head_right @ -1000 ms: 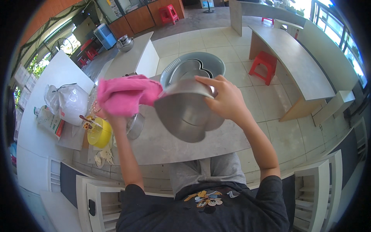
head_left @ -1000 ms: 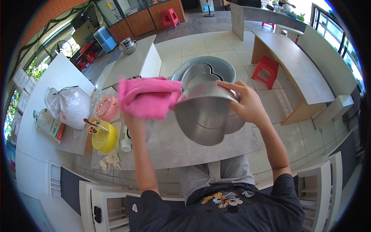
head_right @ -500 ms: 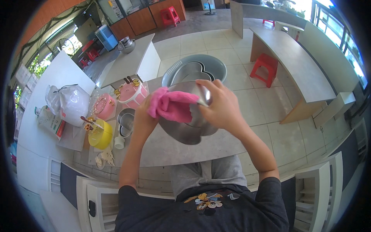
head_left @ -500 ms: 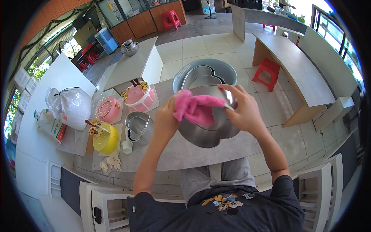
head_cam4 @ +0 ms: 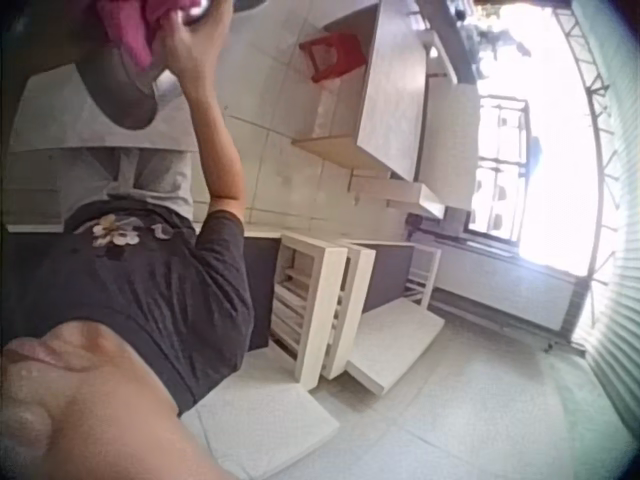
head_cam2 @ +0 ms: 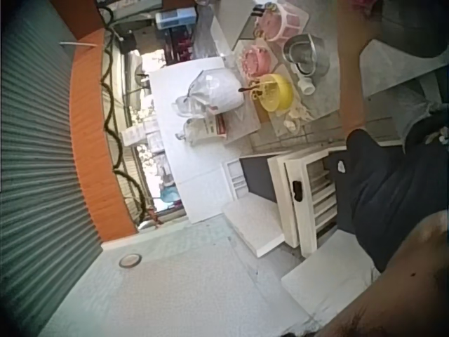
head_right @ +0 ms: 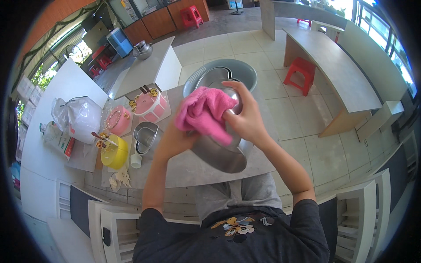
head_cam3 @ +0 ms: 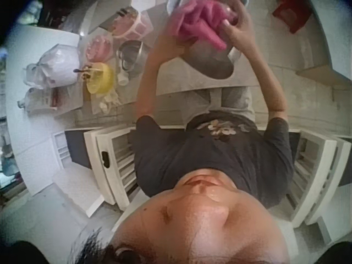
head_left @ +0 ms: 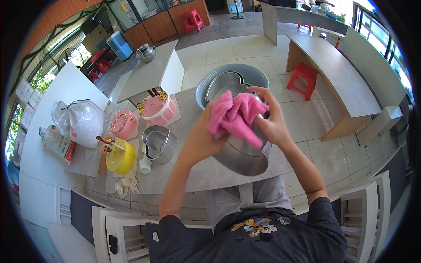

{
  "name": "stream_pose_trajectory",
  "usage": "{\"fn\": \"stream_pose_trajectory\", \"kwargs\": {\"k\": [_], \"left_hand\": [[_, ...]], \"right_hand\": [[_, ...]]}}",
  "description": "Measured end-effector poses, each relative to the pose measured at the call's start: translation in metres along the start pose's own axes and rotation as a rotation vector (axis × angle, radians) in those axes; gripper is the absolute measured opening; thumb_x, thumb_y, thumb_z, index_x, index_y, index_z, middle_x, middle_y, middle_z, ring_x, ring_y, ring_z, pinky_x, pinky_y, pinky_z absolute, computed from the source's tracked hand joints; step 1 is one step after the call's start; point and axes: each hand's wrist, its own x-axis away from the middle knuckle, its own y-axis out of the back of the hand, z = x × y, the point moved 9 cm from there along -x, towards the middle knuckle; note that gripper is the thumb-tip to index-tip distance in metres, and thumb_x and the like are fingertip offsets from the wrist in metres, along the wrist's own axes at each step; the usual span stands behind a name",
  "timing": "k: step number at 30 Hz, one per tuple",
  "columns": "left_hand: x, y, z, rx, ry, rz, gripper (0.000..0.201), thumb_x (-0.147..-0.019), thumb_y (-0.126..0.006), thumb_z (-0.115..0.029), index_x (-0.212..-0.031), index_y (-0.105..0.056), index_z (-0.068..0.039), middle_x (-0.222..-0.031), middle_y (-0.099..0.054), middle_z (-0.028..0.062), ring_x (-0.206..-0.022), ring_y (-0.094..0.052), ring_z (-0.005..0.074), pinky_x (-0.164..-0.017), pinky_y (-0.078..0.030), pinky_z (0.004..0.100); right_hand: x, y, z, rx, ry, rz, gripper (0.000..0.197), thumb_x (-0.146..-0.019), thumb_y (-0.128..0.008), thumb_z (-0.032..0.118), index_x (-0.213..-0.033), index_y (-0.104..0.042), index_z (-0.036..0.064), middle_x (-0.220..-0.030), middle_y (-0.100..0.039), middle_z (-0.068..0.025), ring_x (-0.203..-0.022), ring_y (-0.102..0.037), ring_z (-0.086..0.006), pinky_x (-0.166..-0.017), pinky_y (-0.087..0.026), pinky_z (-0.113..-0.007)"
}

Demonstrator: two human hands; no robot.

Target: Cleaning and wiping down heart-shaped and circular metal cake tins with a pink cloth.

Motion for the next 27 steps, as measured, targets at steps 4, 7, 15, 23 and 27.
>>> {"fn": "stream_pose_trajectory", "kwargs": {"k": [4,7,15,23,27], "left_hand": [[0.001,-0.008,-0.004,0.139,-0.021,0.217,0.083,-0.066,-0.067,-0.003,-0.135,-0.021,-0.006,-0.139,-0.023,0.0183,-0.128,-0.025,0.0349,-0.104,-0.024,0.0392],[-0.001,-0.01,0.02,0.052,0.076,0.092,0.067,-0.069,-0.063,-0.001,-0.129,-0.035,-0.005,-0.129,-0.039,0.0179,-0.118,-0.041,0.0327,-0.095,-0.036,0.0361],[0.016,0.024,0.061,-0.124,0.13,-0.335,0.036,-0.075,-0.053,0.002,-0.111,-0.054,-0.001,-0.099,-0.063,0.0139,-0.091,-0.062,0.0268,-0.076,-0.047,0.0295],[0.059,0.034,0.088,0.113,0.29,-0.79,0.021,-0.081,-0.058,-0.007,-0.097,-0.058,0.005,-0.088,-0.063,0.007,-0.082,-0.056,0.013,-0.075,-0.043,0.0255],[0.057,0.069,0.078,0.035,0.361,-0.846,0.019,-0.08,-0.059,-0.008,-0.094,-0.058,0.005,-0.09,-0.063,0.0088,-0.083,-0.056,0.0132,-0.076,-0.042,0.0253]], "right_hand": [[-0.002,0.016,0.017,0.264,0.136,-0.047,0.041,-0.059,-0.058,0.009,-0.101,-0.056,0.0049,-0.101,-0.053,-0.014,-0.098,-0.05,-0.0288,-0.085,-0.039,-0.034],[0.008,-0.016,0.047,0.441,0.312,0.104,0.041,-0.058,-0.06,0.012,-0.098,-0.057,0.006,-0.101,-0.051,-0.0133,-0.096,-0.049,-0.0317,-0.083,-0.04,-0.036],[0.021,-0.021,0.012,0.305,0.148,0.143,0.081,-0.058,-0.068,0.016,-0.129,-0.031,0.0066,-0.115,-0.041,-0.0186,-0.107,-0.042,-0.0364,-0.092,-0.035,-0.042],[0.027,-0.005,-0.008,-0.071,0.246,-0.195,0.083,-0.073,-0.057,0.006,-0.139,-0.006,0.0073,-0.134,-0.028,-0.0186,-0.123,-0.033,-0.0306,-0.102,-0.026,-0.04],[0.015,-0.008,0.016,0.084,0.26,-0.082,0.084,-0.061,-0.049,0.003,-0.138,-0.016,0.0101,-0.128,-0.039,-0.022,-0.118,-0.039,-0.0362,-0.099,-0.03,-0.041]]}}
